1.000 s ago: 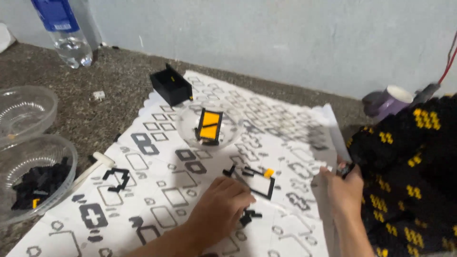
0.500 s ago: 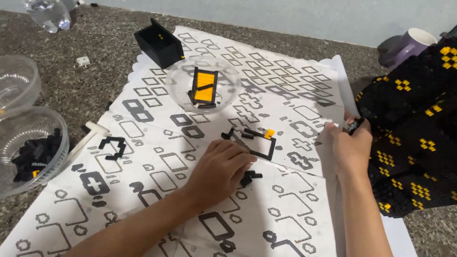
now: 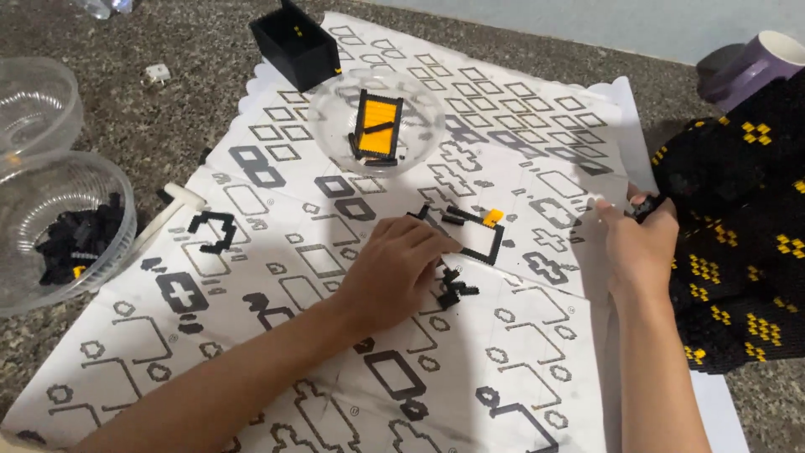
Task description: Assembling a complex toy figure from small plastic interlocking pieces following a printed guide.
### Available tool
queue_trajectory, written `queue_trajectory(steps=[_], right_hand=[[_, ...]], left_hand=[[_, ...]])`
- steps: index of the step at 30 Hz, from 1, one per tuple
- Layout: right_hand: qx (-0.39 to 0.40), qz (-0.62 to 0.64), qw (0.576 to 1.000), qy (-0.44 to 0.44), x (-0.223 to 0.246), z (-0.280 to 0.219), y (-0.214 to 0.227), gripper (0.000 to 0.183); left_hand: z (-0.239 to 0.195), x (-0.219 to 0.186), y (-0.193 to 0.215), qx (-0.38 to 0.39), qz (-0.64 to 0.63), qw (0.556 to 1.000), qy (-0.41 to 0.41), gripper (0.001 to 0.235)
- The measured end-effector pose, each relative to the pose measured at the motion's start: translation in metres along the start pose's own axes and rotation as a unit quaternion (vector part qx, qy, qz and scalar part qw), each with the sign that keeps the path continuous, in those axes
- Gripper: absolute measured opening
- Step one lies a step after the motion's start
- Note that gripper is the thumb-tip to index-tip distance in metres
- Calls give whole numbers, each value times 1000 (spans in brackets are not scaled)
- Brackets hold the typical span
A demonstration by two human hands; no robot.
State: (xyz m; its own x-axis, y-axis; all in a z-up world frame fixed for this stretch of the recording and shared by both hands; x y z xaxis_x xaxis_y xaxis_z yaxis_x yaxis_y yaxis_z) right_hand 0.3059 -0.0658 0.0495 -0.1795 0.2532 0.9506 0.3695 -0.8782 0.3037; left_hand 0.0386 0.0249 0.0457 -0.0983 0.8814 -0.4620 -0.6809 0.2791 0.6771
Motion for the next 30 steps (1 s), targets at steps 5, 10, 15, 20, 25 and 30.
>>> queue_trajectory(steps=[5,10,15,20,25,30], right_hand=[[1,-11,1000,20,-9,9,-1,31],[11,-18,999,29,-4,5,0,30],[-1,-20,999,50,-24,22,1,28],[-15,-36,998,52,-25,20,-1,24],[-39,-13,998,-45,-5,-9,-4,27],[-56,-55,997,-28,-24,10,-2,26]], left_hand=[[1,5,-1,7,-37,999,-1,29],[0,0,-3,0,-45,999,-7,21],[3,0,1,-31,-47,998,-2,17],[1,2,0,-47,-70,996,-28,16],[0,9,-10,-114,-61,986,-106,18],[-5,16,-8,-135,-10,986,-96,28]])
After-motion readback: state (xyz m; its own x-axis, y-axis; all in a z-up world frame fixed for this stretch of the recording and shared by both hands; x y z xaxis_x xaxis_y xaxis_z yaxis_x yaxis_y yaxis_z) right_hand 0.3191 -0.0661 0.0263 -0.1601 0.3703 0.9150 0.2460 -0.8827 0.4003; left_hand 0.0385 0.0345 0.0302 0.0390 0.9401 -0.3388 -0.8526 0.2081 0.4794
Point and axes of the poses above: each hand's wrist, its own z-axis towards the middle knuckle, its own y-axis out of the back of the hand, x = y × z, the point moved 7 cm from there along z, towards the middle knuckle, and after that the axes turned 2 degrees about z, right-handed, at the moved point
